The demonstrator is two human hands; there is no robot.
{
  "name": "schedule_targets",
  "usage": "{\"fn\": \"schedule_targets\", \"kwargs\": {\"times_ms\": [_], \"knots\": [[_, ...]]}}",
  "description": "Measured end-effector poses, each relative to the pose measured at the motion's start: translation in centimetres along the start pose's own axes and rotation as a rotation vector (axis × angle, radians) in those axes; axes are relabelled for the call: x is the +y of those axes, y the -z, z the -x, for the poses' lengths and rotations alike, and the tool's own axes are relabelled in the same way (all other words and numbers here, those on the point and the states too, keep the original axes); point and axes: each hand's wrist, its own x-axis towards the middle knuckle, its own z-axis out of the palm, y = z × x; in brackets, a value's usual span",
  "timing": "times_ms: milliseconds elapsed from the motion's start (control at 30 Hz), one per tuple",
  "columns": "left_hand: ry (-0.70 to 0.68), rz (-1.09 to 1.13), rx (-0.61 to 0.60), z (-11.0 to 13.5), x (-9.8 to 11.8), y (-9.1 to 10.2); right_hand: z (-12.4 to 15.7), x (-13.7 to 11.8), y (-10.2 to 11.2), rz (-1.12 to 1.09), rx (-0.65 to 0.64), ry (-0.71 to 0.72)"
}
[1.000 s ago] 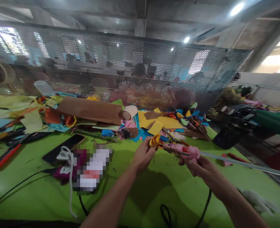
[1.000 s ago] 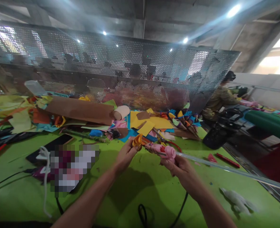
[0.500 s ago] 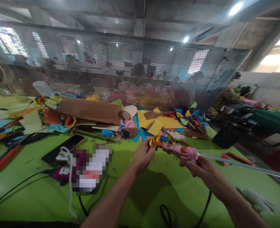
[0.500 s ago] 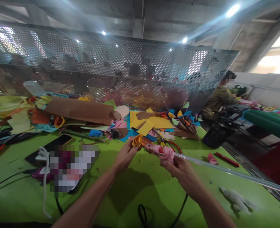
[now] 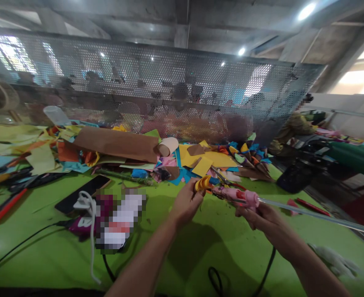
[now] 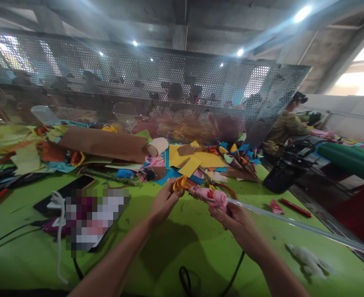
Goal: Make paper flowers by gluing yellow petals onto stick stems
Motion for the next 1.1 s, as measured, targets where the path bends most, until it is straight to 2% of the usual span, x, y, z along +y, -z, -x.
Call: {"fn": "schedule_targets", "kwargs": {"times_ms": [233, 800, 1100], "knots": [[-0.016, -0.013, 0.004, 0.0, -0.1, -0.1, -0.1, -0.2, -0.4, 0.032, -0.005, 0.049], [0.017, 0.006, 0.001, 0.1, 0.0, 0.0, 0.4, 0.7, -0.3, 0.031, -0.013, 0.030], [-0.009, 0.016, -0.003, -0.1, -0.1, -0.2, 0.0, 0.1, -0.1, 0.043, 0.013, 0.082]]}}
